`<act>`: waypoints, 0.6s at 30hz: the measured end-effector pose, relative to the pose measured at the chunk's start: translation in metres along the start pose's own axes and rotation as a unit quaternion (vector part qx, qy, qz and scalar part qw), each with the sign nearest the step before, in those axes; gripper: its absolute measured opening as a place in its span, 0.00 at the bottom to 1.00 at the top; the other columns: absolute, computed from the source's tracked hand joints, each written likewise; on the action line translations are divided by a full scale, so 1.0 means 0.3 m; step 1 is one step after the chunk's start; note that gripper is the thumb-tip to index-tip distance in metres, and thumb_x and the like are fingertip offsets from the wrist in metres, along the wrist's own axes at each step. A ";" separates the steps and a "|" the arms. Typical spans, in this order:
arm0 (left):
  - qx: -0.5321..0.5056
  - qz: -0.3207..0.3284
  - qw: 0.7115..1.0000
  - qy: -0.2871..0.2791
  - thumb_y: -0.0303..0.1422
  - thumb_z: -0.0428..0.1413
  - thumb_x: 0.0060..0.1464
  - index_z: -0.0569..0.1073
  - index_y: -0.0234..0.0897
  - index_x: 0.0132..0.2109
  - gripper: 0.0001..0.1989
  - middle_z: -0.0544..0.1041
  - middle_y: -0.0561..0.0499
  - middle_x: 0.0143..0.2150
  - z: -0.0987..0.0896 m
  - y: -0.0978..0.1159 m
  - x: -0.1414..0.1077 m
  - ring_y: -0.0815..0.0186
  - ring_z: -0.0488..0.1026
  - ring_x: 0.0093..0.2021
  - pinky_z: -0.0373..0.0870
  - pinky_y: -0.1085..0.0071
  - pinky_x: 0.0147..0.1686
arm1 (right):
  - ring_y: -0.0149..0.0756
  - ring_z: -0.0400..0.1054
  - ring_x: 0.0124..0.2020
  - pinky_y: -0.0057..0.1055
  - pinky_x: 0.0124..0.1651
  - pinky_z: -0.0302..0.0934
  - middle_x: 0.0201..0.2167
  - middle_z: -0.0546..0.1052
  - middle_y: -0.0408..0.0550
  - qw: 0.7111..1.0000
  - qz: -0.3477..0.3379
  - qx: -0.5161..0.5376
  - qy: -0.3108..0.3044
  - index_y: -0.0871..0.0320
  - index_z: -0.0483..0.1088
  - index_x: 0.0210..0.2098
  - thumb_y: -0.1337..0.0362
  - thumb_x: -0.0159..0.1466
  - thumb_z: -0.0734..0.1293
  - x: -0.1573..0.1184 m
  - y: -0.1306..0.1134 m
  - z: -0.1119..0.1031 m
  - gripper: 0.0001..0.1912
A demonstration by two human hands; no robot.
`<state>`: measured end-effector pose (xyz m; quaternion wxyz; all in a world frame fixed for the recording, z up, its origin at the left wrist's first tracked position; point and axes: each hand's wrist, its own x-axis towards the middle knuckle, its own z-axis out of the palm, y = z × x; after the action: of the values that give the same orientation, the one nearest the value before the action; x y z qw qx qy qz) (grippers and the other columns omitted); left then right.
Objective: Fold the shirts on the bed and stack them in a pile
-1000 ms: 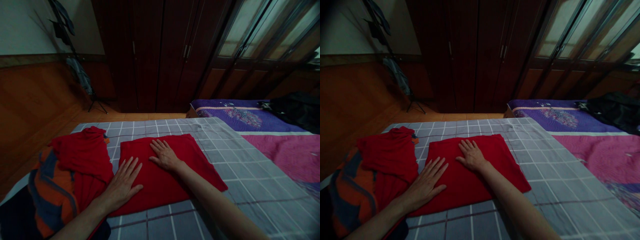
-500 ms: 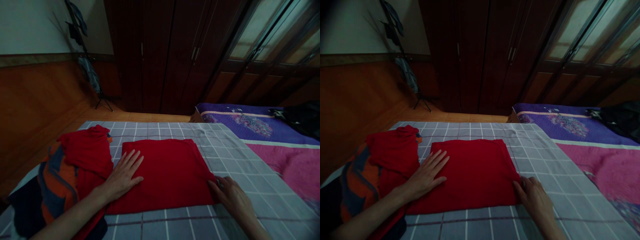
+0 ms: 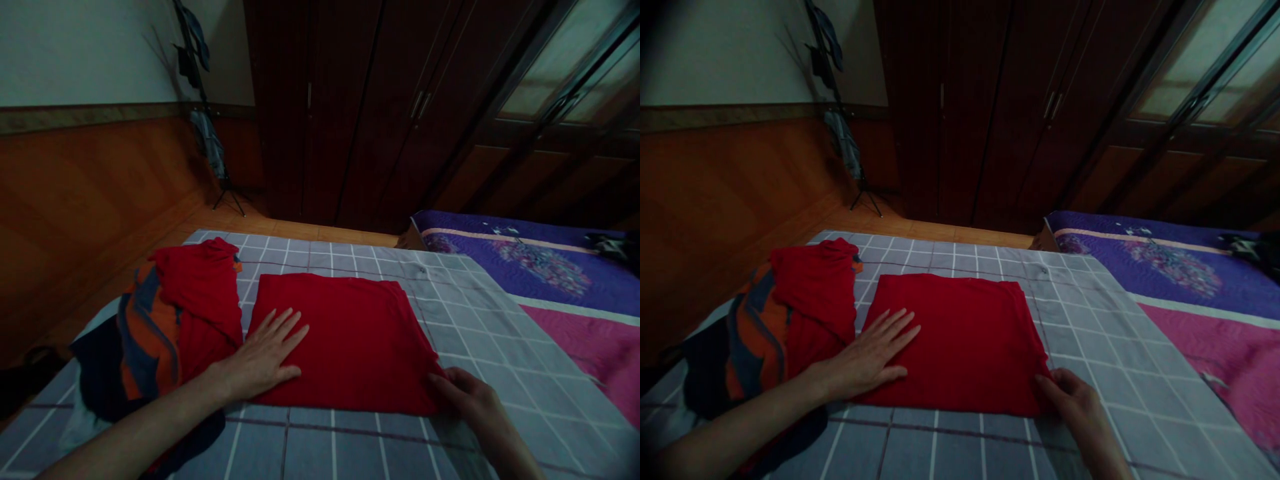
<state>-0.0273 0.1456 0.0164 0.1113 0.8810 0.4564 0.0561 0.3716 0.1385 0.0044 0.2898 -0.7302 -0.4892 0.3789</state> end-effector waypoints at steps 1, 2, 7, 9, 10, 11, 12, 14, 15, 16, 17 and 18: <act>-0.011 0.007 1.000 -0.015 0.45 0.52 0.59 0.47 0.47 0.68 0.35 0.45 0.45 0.70 0.010 0.020 -0.023 0.55 0.40 0.69 0.43 0.50 0.64 | 0.32 0.61 0.17 0.28 0.21 0.51 0.16 0.69 0.40 0.998 0.029 0.052 -0.005 0.56 0.66 0.24 0.46 0.51 0.66 -0.004 -0.001 0.010 0.18; -0.027 0.010 0.999 -0.024 0.44 0.52 0.59 0.47 0.47 0.68 0.35 0.45 0.45 0.70 0.018 0.033 -0.039 0.54 0.40 0.69 0.43 0.49 0.64 | 0.33 0.63 0.18 0.28 0.21 0.52 0.18 0.71 0.41 0.994 0.055 0.093 -0.010 0.56 0.68 0.28 0.47 0.50 0.68 -0.008 -0.004 0.018 0.18; -0.243 -0.035 0.968 0.046 0.44 0.50 0.60 0.53 0.42 0.67 0.31 0.52 0.45 0.69 0.014 0.001 -0.046 0.57 0.46 0.68 0.47 0.53 0.65 | 0.37 0.68 0.22 0.30 0.23 0.59 0.22 0.75 0.44 0.979 0.066 0.194 0.001 0.57 0.70 0.34 0.52 0.47 0.71 -0.009 -0.080 0.033 0.20; -0.402 -0.079 0.907 0.101 0.45 0.49 0.60 0.58 0.41 0.64 0.28 0.59 0.43 0.66 0.005 -0.031 -0.033 0.58 0.55 0.66 0.52 0.57 0.63 | 0.34 0.64 0.17 0.29 0.19 0.55 0.18 0.72 0.42 0.983 0.040 0.179 0.022 0.57 0.70 0.33 0.52 0.47 0.71 0.002 -0.155 0.046 0.19; -0.483 -0.104 0.860 0.125 0.46 0.49 0.60 0.60 0.39 0.63 0.28 0.64 0.42 0.63 0.002 -0.047 -0.028 0.58 0.59 0.63 0.55 0.57 0.62 | 0.34 0.64 0.17 0.28 0.19 0.54 0.18 0.72 0.42 0.986 0.024 0.163 0.027 0.58 0.69 0.34 0.52 0.47 0.71 0.008 -0.205 0.060 0.19; -0.558 -0.127 0.807 0.145 0.47 0.49 0.60 0.63 0.37 0.61 0.27 0.68 0.40 0.60 0.002 -0.062 -0.024 0.57 0.64 0.60 0.58 0.57 0.60 | 0.35 0.65 0.18 0.28 0.20 0.56 0.19 0.73 0.43 0.989 0.003 0.148 0.027 0.58 0.69 0.35 0.52 0.48 0.70 0.011 -0.263 0.083 0.20; -0.623 -0.145 0.752 0.160 0.48 0.50 0.59 0.64 0.36 0.59 0.27 0.71 0.39 0.56 0.002 -0.076 -0.020 0.56 0.68 0.57 0.60 0.56 0.58 | 0.37 0.67 0.21 0.29 0.21 0.58 0.22 0.75 0.44 0.991 -0.023 0.130 0.019 0.58 0.69 0.36 0.53 0.49 0.70 0.012 -0.328 0.116 0.20; -0.718 -0.172 0.650 0.179 0.47 0.52 0.58 0.66 0.34 0.56 0.26 0.74 0.38 0.52 0.002 -0.101 -0.018 0.56 0.72 0.52 0.64 0.56 0.55 | 0.39 0.70 0.25 0.31 0.25 0.61 0.26 0.77 0.47 0.992 -0.090 0.084 -0.012 0.58 0.68 0.38 0.53 0.52 0.67 -0.005 -0.464 0.211 0.19; -0.752 -0.181 0.607 0.182 0.46 0.53 0.58 0.67 0.33 0.55 0.25 0.75 0.38 0.50 0.000 -0.112 -0.018 0.56 0.73 0.50 0.65 0.57 0.53 | 0.40 0.71 0.27 0.31 0.27 0.62 0.29 0.77 0.49 0.989 -0.138 0.046 -0.036 0.59 0.69 0.38 0.55 0.54 0.65 -0.024 -0.529 0.273 0.16; -0.779 -0.188 0.570 0.181 0.45 0.53 0.58 0.67 0.33 0.53 0.23 0.75 0.38 0.49 -0.004 -0.122 -0.018 0.57 0.74 0.49 0.66 0.57 0.52 | 0.41 0.72 0.29 0.31 0.30 0.63 0.31 0.77 0.50 0.979 -0.195 -0.006 -0.054 0.59 0.69 0.37 0.57 0.56 0.62 -0.052 -0.587 0.341 0.14; -0.801 -0.194 0.539 0.176 0.45 0.52 0.58 0.68 0.33 0.52 0.22 0.75 0.39 0.49 -0.008 -0.130 -0.019 0.57 0.74 0.48 0.67 0.58 0.52 | 0.41 0.72 0.31 0.32 0.32 0.63 0.32 0.78 0.51 0.965 -0.244 -0.072 -0.063 0.59 0.69 0.38 0.60 0.57 0.61 -0.087 -0.634 0.413 0.12; -0.816 -0.201 0.515 0.171 0.46 0.51 0.59 0.68 0.33 0.51 0.22 0.76 0.39 0.48 -0.013 -0.138 -0.019 0.58 0.75 0.47 0.67 0.58 0.52 | 0.42 0.72 0.31 0.33 0.33 0.63 0.32 0.78 0.51 0.944 -0.288 -0.149 -0.060 0.59 0.70 0.38 0.63 0.59 0.59 -0.127 -0.669 0.486 0.12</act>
<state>-0.0641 0.1646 0.0101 0.7092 0.2621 0.3851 0.5292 0.1414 0.1814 0.0946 0.2448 -0.5693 -0.7456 0.2452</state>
